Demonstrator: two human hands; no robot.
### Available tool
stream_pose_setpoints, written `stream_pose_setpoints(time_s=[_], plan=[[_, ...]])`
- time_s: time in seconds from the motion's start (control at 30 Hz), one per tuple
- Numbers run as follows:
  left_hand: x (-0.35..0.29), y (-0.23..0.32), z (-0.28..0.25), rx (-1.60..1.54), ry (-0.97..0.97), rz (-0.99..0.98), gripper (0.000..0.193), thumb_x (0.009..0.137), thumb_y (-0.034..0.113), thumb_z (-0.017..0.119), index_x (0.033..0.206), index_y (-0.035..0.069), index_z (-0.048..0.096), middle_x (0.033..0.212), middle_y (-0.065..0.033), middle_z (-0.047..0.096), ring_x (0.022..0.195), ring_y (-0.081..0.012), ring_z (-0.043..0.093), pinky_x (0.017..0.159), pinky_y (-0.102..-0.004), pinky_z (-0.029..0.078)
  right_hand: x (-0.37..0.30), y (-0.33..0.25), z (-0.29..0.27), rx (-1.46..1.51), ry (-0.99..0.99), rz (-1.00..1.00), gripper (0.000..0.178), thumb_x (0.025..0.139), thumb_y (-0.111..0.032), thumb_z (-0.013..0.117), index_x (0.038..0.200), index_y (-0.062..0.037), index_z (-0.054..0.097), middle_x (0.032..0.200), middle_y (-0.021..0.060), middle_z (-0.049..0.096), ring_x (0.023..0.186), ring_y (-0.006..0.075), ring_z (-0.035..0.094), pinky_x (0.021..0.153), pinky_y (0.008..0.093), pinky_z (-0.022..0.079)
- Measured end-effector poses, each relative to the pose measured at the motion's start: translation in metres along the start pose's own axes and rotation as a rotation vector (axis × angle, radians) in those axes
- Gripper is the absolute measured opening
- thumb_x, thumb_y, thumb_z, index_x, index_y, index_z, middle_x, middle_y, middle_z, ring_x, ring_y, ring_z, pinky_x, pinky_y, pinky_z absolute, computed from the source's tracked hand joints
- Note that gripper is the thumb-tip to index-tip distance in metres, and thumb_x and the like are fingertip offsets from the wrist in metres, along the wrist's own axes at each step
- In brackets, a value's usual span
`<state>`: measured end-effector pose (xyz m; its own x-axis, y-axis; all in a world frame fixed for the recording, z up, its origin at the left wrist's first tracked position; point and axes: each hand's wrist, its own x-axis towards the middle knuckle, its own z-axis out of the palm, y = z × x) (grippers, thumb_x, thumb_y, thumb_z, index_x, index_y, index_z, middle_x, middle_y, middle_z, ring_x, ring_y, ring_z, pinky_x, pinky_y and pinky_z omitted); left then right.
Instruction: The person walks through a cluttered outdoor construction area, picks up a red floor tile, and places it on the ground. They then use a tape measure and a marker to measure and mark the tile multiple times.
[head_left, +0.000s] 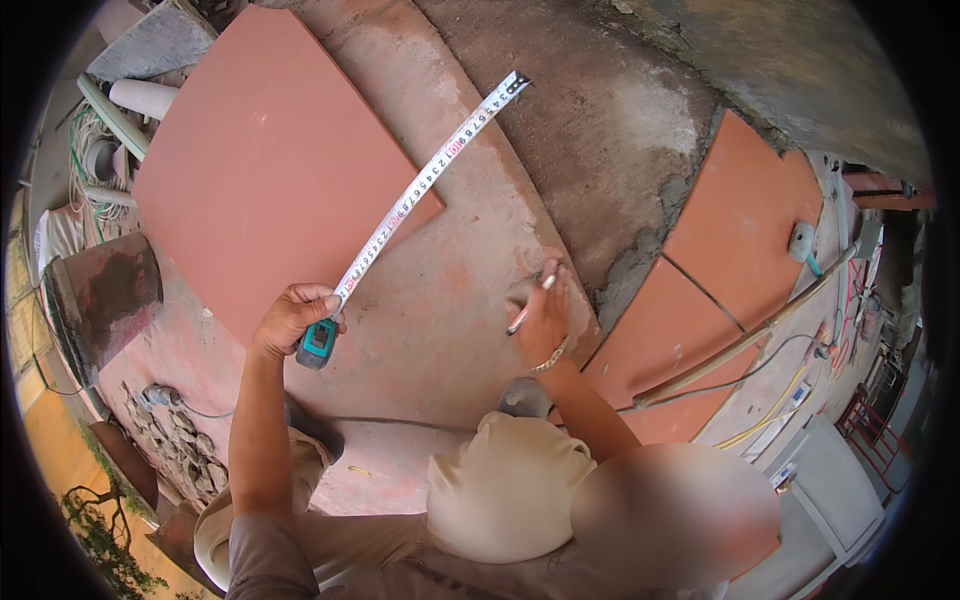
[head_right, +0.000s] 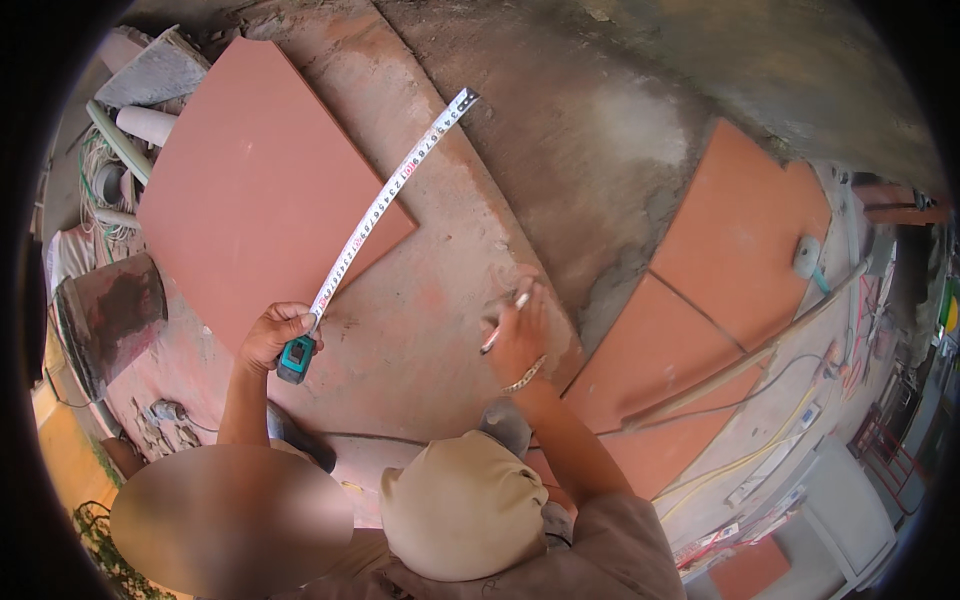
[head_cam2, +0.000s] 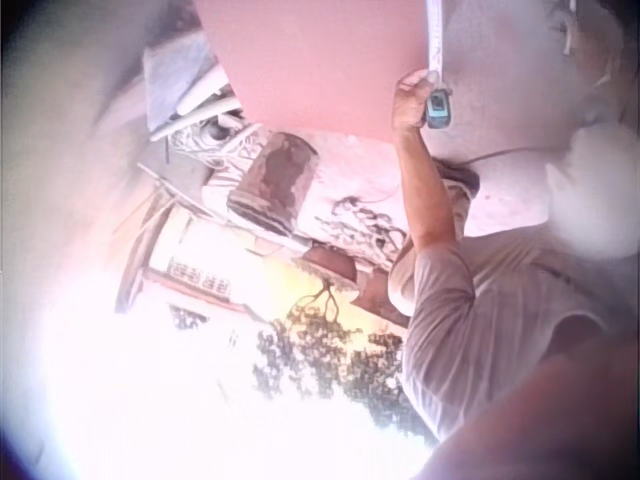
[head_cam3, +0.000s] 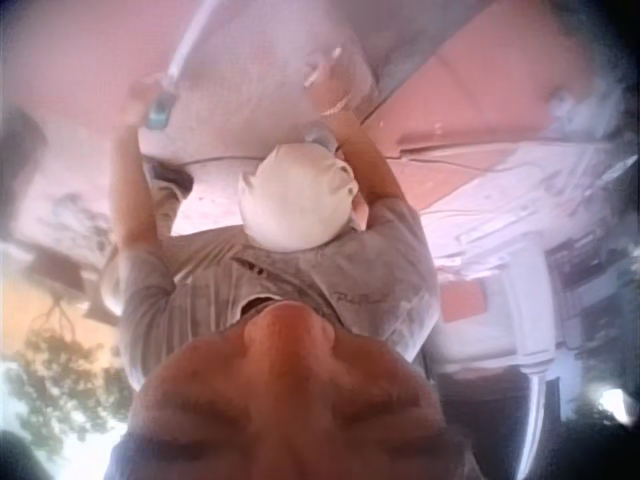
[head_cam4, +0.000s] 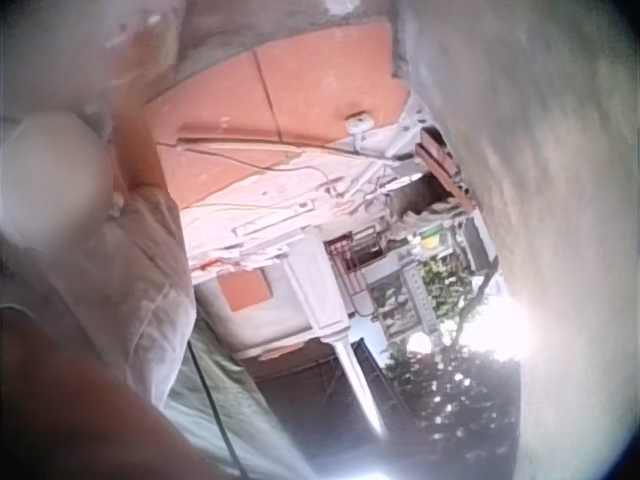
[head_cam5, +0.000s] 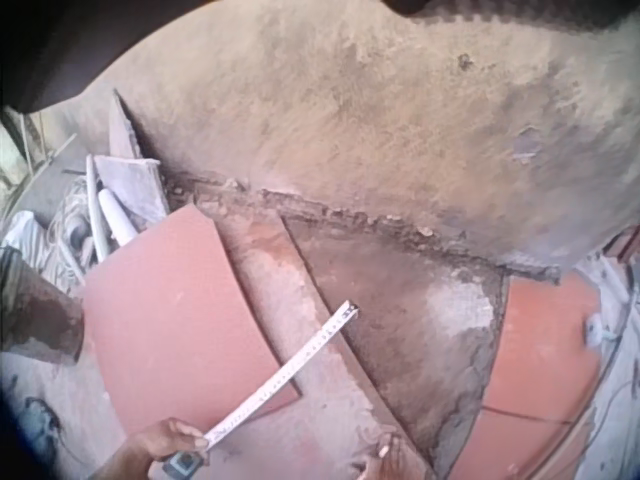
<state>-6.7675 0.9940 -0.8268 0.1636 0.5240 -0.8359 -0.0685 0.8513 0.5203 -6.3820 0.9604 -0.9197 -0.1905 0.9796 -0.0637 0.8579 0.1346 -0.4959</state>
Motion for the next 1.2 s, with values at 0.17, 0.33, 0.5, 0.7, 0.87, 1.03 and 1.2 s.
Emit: stream_pose_setpoints(time_s=[0.17,0.33,0.5,0.7,0.87,1.03,1.2], plan=[[0.0,0.008,0.006,0.043,-0.042,0.1,0.021,0.092,0.022,0.073,0.095,0.002,0.07,0.077,-0.0066,0.069,0.071,-0.017,0.069,0.064,-0.0291,0.056,-0.031,-0.066,0.023,0.457,-0.549,-0.239,0.031,0.085,-0.019,0.071,0.106,-0.0028,0.054,0.141,0.0347,0.046,0.133,0.0498,0.043,0.103,0.0625,0.035],[-0.01,0.011,0.001,-0.049,0.049,0.104,0.021,0.092,0.023,0.073,0.095,0.002,0.071,0.077,-0.0068,0.069,0.07,-0.0166,0.069,0.063,-0.0285,0.055,-0.035,-0.039,0.029,0.202,-0.069,-0.105,0.031,0.085,-0.018,0.07,0.107,-0.0041,0.054,0.145,0.0341,0.044,0.134,0.0487,0.044,0.106,0.0611,0.035],[-0.016,0.012,0.003,-0.059,0.063,0.124,0.022,0.094,0.023,0.071,0.097,0.002,0.07,0.079,-0.0073,0.07,0.071,-0.0161,0.068,0.063,-0.0277,0.054,-0.072,-0.09,0.081,0.302,-0.475,-0.542,0.027,0.089,-0.021,0.06,0.109,-0.0042,0.054,0.146,0.0325,0.044,0.137,0.046,0.043,0.113,0.0598,0.03],[-0.026,0.016,-0.004,-0.049,0.071,0.137,0.022,0.094,0.022,0.07,0.099,0.0,0.071,0.08,-0.0085,0.071,0.073,-0.0165,0.069,0.067,-0.0288,0.055,-0.06,-0.13,0.086,0.385,-0.532,-0.573,0.021,0.093,-0.016,0.053,0.11,-0.0044,0.054,0.144,0.0295,0.047,0.138,0.0415,0.043,0.116,0.0544,0.028],[-0.03,0.014,-0.011,-0.057,0.099,0.078,0.02,0.093,0.02,0.071,0.099,0.0,0.071,0.081,-0.0074,0.071,0.075,-0.0161,0.069,0.07,-0.0291,0.055,-0.048,-0.099,0.059,0.171,-0.543,-0.512,0.02,0.089,-0.013,0.058,0.108,-0.0062,0.055,0.146,0.0268,0.046,0.14,0.0393,0.042,0.118,0.0486,0.026],[-0.021,0.002,-0.005,0.065,0.057,0.045,0.021,0.095,0.02,0.07,0.1,0.0,0.07,0.079,-0.0067,0.07,0.074,-0.0166,0.069,0.069,-0.0293,0.056,-0.042,-0.15,0.093,0.553,-1.004,-0.858,0.02,0.089,-0.018,0.064,0.103,-0.0058,0.058,0.119,0.0181,0.067,0.119,0.0307,0.062,0.103,0.0451,0.045],[-0.004,-0.017,0.008,0.193,-0.017,-0.03,0.018,0.096,0.017,0.068,0.099,0.0,0.072,0.078,-0.0046,0.07,0.075,-0.012,0.065,0.071,-0.0275,0.053,-0.015,-0.107,0.037,0.888,-0.533,-0.186,0.026,0.089,-0.016,0.071,0.108,-0.0031,0.059,0.103,0.0129,0.07,0.085,0.0251,0.07,0.076,0.0374,0.056]])
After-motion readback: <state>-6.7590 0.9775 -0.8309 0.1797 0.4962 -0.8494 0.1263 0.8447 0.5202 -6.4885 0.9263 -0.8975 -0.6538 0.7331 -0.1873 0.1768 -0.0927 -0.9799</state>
